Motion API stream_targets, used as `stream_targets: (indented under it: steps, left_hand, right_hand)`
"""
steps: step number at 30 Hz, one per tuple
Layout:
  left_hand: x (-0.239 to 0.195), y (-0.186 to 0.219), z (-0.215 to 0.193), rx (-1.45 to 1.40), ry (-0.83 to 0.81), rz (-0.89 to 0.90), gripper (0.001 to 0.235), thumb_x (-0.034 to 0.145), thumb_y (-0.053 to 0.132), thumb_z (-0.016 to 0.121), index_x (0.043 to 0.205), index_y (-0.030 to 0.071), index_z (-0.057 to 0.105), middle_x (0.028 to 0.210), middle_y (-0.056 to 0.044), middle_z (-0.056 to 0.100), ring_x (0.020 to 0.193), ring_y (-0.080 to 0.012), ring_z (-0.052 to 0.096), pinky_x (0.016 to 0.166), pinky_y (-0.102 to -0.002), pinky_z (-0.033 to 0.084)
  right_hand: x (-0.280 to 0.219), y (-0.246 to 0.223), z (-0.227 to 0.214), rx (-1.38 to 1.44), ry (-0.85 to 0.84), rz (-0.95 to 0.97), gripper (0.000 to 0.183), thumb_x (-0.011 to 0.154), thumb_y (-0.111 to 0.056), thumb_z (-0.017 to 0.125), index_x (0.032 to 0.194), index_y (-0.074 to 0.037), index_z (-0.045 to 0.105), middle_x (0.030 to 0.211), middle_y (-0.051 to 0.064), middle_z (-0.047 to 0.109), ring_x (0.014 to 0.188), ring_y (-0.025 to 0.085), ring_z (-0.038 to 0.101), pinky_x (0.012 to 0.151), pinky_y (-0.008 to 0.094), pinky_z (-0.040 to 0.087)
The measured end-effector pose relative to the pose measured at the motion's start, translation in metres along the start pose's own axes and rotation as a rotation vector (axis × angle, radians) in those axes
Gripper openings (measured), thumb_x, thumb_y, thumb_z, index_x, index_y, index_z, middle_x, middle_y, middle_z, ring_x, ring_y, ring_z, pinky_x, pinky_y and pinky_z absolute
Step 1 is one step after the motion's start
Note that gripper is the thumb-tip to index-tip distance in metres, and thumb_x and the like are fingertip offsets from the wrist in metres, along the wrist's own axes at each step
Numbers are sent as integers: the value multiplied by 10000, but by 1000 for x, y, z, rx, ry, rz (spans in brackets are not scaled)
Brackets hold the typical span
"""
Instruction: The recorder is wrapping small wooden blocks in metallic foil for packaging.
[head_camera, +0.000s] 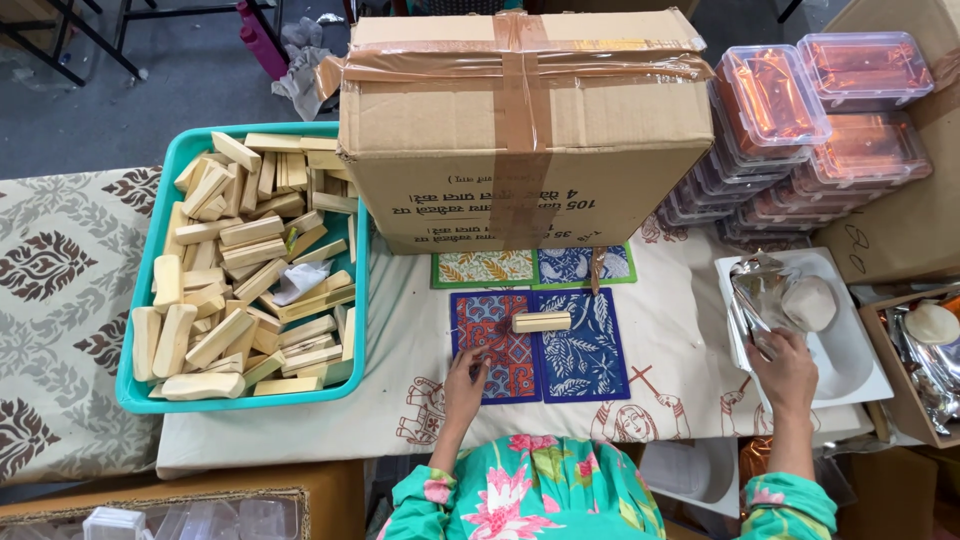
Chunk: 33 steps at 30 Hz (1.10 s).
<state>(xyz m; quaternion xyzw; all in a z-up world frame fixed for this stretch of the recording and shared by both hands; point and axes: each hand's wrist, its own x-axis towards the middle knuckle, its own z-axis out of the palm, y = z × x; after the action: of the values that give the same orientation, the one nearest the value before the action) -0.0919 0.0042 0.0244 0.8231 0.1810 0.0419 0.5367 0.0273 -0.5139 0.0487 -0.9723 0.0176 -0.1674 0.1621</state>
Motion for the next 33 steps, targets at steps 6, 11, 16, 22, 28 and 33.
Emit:
stream_targets:
  steps: [6,11,16,22,28,33]
  left_hand:
    - [1,-6,2,17,12,9,278,942,156,694,1219,139,713,1132,-78,706,986,-219,727,755,-360,555]
    - [0,-7,2,12,2,11,278,950,156,683,1226,139,709,1133,-77,707,975,-216,729,766,-356,562]
    - [0,-10,3,14,8,33,271,954,154,678,1223,130,705,1142,-78,707,963,-216,728,778,-350,563]
    - [1,-7,2,-13,1,6,272,944,152,684,1214,123,711,1097,-84,701,926,-217,724,751,-347,564]
    - [0,-3,1,-35,-1,26,267,950,150,683,1213,113,711,1082,-85,698,905,-210,720,754,-342,561]
    - [0,-5,1,-2,-4,16,265,945,140,692,1208,113,716,1088,-83,699,914,-207,720,766,-337,559]
  right_hand:
    - [2,4,4,-6,12,11,295,887,-186,757,1180,-146,759,1269,46,698,1079,295,692,927,402,556]
    - [4,4,1,-23,46,-4,288,922,-114,682,1197,-155,758,1267,41,706,1045,287,693,927,408,558]
    - [7,0,-4,-46,78,0,238,997,-102,647,1199,-160,760,1218,39,722,1018,296,697,905,414,555]
    - [8,1,1,-89,96,36,144,1067,-244,732,1139,-125,770,1079,74,741,997,307,696,865,411,548]
    - [9,33,26,334,132,264,196,1077,-212,698,1178,-61,772,1088,118,735,917,233,700,864,339,527]
    - [10,22,20,435,50,348,203,946,-197,841,1077,-48,801,1018,64,762,815,135,694,749,278,534]
